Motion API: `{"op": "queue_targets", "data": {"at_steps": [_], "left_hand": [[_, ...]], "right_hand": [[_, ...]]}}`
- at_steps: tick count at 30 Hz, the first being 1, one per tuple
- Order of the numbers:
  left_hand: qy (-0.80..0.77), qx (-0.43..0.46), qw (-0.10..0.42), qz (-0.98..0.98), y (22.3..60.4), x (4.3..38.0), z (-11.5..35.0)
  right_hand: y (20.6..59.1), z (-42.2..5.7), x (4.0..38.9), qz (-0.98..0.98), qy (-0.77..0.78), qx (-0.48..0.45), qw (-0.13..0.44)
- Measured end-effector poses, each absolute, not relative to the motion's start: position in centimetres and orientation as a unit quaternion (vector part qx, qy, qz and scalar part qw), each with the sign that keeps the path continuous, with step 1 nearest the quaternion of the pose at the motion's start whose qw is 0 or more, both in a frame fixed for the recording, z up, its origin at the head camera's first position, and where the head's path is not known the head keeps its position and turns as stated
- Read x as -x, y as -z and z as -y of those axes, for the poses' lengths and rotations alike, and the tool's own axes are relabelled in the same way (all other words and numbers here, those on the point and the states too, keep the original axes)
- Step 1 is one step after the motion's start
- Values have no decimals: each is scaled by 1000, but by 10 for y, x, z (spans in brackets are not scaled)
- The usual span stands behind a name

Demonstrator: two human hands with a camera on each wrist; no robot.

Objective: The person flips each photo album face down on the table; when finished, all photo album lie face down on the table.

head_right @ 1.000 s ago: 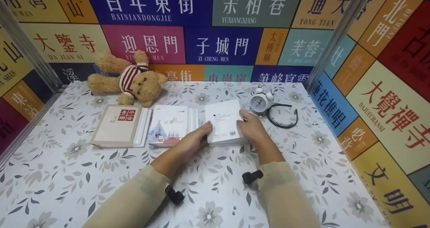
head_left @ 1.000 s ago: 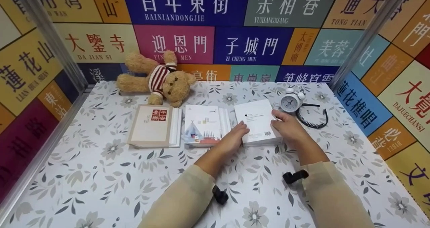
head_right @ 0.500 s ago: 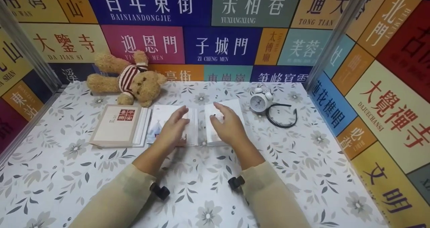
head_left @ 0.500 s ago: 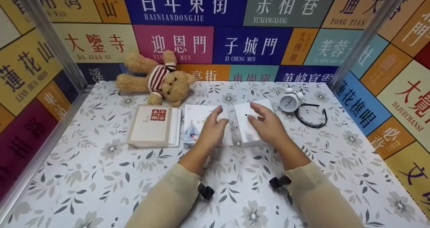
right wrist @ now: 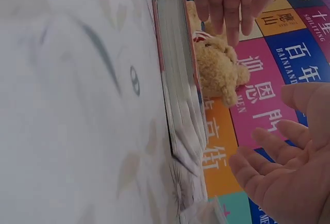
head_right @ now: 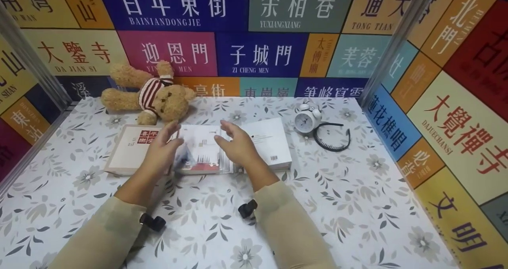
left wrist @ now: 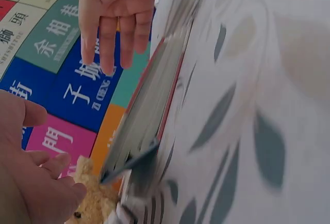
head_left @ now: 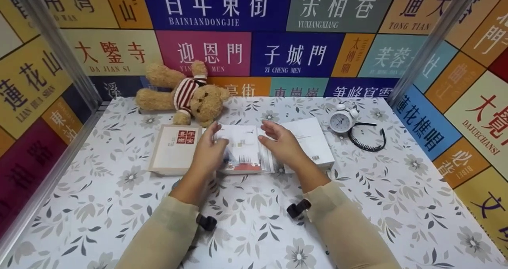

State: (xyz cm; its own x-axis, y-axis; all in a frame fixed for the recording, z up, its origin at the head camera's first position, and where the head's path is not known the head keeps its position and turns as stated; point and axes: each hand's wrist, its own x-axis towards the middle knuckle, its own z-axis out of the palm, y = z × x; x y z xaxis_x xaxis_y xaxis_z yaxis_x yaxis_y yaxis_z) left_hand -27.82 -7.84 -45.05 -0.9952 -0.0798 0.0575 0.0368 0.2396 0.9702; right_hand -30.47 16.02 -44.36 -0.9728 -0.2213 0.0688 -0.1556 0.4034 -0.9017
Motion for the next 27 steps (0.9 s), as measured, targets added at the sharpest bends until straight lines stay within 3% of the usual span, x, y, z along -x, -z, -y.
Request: {"op": "queue_targets", "data": {"at_steps": [7,21,27], "left_hand": [[622,-18,17,783,456,278,91],[607,-33,-56,792,471,278,86],[553,-39,-93,827,466,280,95]], "right_hand": [[451,-141,300,-837,533,114,47],[457,-146,296,-879,443,89,152],[457,-144,292,-872,445,127,160]]}}
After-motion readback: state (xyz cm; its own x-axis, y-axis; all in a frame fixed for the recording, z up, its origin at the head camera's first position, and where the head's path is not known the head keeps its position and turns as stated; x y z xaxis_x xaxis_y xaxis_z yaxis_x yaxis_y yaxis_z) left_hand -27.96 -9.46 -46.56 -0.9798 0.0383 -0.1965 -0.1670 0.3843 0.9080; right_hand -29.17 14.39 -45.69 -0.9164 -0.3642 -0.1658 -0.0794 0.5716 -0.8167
